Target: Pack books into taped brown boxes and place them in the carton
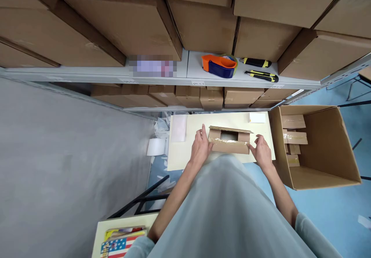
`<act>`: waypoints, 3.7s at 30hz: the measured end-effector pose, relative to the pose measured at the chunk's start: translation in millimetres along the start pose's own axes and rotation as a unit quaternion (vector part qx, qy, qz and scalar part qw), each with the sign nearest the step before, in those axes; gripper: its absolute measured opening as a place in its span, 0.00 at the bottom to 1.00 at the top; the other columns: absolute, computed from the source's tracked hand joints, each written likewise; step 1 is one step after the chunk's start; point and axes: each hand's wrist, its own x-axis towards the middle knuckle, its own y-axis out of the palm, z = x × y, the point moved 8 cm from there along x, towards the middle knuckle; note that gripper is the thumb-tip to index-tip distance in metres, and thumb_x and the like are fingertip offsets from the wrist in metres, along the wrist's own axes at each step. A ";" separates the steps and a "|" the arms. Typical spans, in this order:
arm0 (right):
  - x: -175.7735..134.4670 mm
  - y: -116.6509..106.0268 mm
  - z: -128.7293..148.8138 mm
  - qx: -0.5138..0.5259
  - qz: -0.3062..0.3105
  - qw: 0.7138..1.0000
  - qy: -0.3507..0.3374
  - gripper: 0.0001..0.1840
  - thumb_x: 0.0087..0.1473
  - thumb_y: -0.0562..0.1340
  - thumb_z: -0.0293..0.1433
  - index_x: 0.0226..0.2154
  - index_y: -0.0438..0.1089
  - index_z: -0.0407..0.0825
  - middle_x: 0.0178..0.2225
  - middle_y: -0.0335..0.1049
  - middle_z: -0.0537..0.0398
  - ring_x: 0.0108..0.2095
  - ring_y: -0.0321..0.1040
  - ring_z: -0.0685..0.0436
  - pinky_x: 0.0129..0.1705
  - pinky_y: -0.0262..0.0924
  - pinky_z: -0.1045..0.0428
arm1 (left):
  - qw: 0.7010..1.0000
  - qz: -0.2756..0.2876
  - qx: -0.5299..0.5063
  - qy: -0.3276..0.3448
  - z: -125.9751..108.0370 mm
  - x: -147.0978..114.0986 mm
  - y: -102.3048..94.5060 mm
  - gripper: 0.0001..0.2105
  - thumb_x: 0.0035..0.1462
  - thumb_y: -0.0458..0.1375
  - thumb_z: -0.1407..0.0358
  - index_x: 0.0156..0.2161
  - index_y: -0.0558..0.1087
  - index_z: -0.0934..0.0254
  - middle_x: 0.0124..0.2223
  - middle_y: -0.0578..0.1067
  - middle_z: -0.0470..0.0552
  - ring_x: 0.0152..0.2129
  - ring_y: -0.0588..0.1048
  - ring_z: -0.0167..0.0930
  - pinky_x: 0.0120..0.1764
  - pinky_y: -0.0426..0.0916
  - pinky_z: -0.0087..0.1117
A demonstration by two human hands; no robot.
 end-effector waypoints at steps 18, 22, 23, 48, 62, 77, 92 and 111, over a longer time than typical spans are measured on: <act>12.5 18.2 8.0 0.187 0.016 0.982 0.035 0.19 0.72 0.55 0.47 0.57 0.70 0.57 0.52 0.83 0.47 0.55 0.81 0.32 0.47 0.74 0.44 | 0.980 0.026 -0.170 -0.098 9.3 11.1 -5.4 0.14 0.71 0.57 0.51 0.54 0.77 0.53 0.49 0.85 0.49 0.42 0.85 0.38 0.47 0.78 0.36; 17.1 12.2 24.9 0.172 0.016 0.985 0.004 0.18 0.72 0.56 0.46 0.57 0.71 0.58 0.50 0.84 0.49 0.53 0.83 0.33 0.46 0.73 0.45 | 0.974 -0.005 -0.188 -0.125 17.9 1.7 -20.6 0.15 0.70 0.59 0.50 0.53 0.77 0.55 0.50 0.84 0.50 0.43 0.85 0.37 0.46 0.78 0.33; 19.6 14.4 27.8 0.161 0.023 0.987 0.001 0.18 0.73 0.56 0.45 0.57 0.71 0.58 0.49 0.84 0.50 0.52 0.83 0.33 0.46 0.72 0.45 | 0.971 -0.003 -0.194 -0.138 23.6 0.1 -17.7 0.15 0.69 0.59 0.50 0.53 0.77 0.55 0.50 0.84 0.50 0.42 0.85 0.37 0.45 0.78 0.33; 26.7 73.5 -5.0 0.041 0.070 0.997 0.001 0.23 0.76 0.50 0.36 0.64 0.70 0.49 0.49 0.85 0.43 0.40 0.83 0.35 0.41 0.68 0.49 | 0.944 -0.003 -0.247 -0.219 69.8 -14.1 78.9 0.15 0.65 0.61 0.54 0.51 0.78 0.59 0.49 0.85 0.52 0.42 0.83 0.34 0.44 0.75 0.30; 25.3 92.7 -33.9 0.193 0.043 0.980 -0.012 0.23 0.72 0.55 0.47 0.59 0.73 0.56 0.51 0.84 0.46 0.50 0.83 0.32 0.46 0.75 0.44 | 0.936 -0.047 -0.292 -0.191 81.4 -24.1 88.5 0.17 0.66 0.63 0.52 0.52 0.80 0.59 0.48 0.85 0.53 0.44 0.84 0.37 0.49 0.77 0.35; 35.6 66.2 2.9 0.039 0.013 0.992 -0.118 0.22 0.74 0.53 0.43 0.56 0.74 0.49 0.69 0.68 0.36 0.60 0.76 0.29 0.52 0.76 0.38 | 0.982 -0.067 -0.163 -0.063 63.3 -6.2 59.1 0.12 0.70 0.63 0.55 0.52 0.80 0.57 0.58 0.77 0.57 0.60 0.77 0.42 0.63 0.72 0.43; 140.9 -126.1 207.4 0.086 -0.255 0.879 -0.393 0.22 0.74 0.58 0.42 0.61 0.70 0.48 0.59 0.75 0.36 0.61 0.71 0.29 0.64 0.65 0.34 | 0.943 -0.257 -0.044 0.209 -83.7 144.7 -131.0 0.15 0.74 0.57 0.59 0.61 0.75 0.57 0.65 0.74 0.59 0.63 0.73 0.42 0.67 0.70 0.49; 240.4 -87.4 271.1 -0.112 -0.081 0.959 -0.248 0.28 0.61 0.59 0.23 0.63 0.65 0.31 0.56 0.76 0.22 0.59 0.71 0.27 0.67 0.57 0.36 | 0.964 -0.211 -0.080 0.137 -76.1 191.9 -117.2 0.15 0.67 0.57 0.69 0.57 0.77 0.64 0.59 0.79 0.65 0.59 0.77 0.48 0.65 0.70 0.54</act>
